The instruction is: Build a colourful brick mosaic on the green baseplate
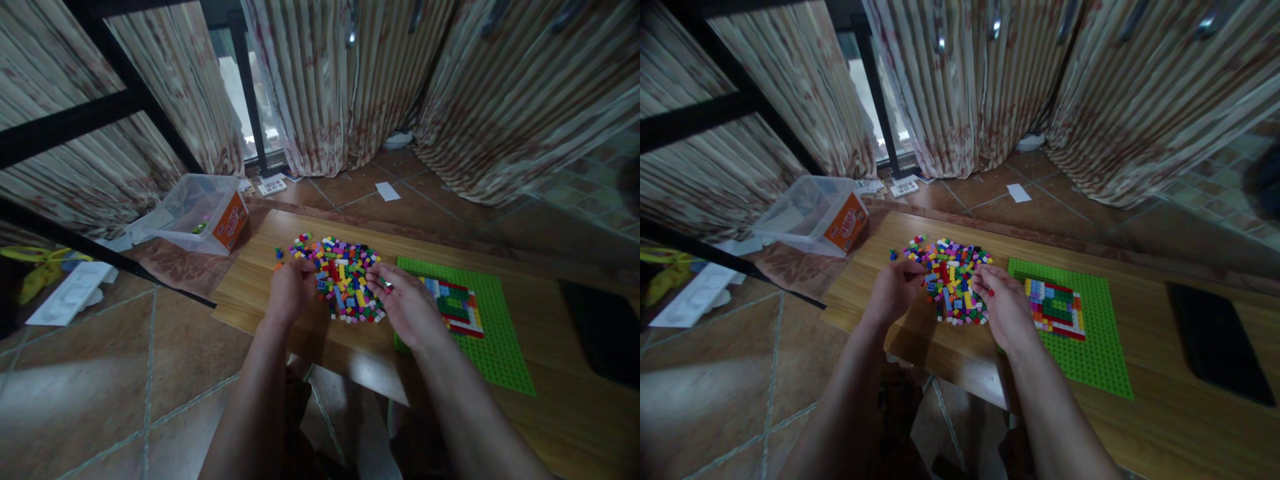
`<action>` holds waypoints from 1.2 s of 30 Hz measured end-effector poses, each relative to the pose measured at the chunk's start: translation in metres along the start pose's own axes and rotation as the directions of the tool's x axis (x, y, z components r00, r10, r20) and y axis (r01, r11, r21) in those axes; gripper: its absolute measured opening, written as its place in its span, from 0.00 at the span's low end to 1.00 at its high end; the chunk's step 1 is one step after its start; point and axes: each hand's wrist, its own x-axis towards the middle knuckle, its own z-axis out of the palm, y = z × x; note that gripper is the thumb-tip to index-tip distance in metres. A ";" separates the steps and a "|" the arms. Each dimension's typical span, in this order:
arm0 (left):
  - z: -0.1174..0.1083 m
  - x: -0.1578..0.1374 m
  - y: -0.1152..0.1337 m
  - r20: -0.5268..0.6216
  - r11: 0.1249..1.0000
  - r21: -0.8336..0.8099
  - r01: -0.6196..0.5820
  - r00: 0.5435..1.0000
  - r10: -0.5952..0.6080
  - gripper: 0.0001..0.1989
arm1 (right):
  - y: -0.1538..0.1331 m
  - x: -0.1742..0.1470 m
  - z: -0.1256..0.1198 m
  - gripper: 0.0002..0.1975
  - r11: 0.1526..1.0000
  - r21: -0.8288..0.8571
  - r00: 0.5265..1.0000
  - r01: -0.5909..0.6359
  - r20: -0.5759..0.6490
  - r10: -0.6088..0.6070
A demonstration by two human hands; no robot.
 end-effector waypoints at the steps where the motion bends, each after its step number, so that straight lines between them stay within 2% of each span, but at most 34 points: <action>1: -0.001 0.000 0.001 -0.001 1.000 0.008 0.006 1.000 -0.006 0.09 | 0.001 0.000 0.001 0.09 1.000 -0.009 1.000 0.013 -0.005 -0.013; 9: -0.012 0.005 -0.005 0.009 0.989 0.138 0.053 0.998 -0.055 0.11 | 0.007 0.001 0.006 0.16 0.990 -0.108 0.995 0.095 -0.018 -0.098; 13: -0.015 0.013 -0.011 -0.026 0.985 0.142 0.102 0.995 -0.100 0.13 | 0.013 0.002 0.010 0.16 0.983 -0.119 0.990 0.142 0.018 -0.141; 20: -0.015 0.025 -0.014 -0.051 0.979 0.170 0.108 0.994 -0.101 0.15 | 0.017 0.003 0.008 0.16 0.974 -0.157 0.986 0.166 0.011 -0.166; 24: -0.008 0.031 -0.015 -0.069 0.955 0.292 0.050 0.997 -0.031 0.18 | 0.015 0.001 0.007 0.15 0.965 -0.178 0.981 0.192 0.020 -0.191; 28: -0.001 0.031 -0.013 -0.009 0.918 0.395 -0.040 0.999 0.047 0.18 | 0.012 -0.003 0.007 0.15 0.967 -0.195 0.986 0.165 0.012 -0.165; 33: 0.000 0.027 -0.010 0.022 0.924 0.380 -0.044 0.999 0.038 0.20 | 0.010 -0.006 0.007 0.14 0.974 -0.179 0.990 0.141 0.004 -0.142; 36: -0.002 0.025 -0.009 0.034 0.940 0.337 -0.054 0.998 0.045 0.18 | 0.008 -0.006 0.007 0.14 0.972 -0.192 0.990 0.137 0.009 -0.138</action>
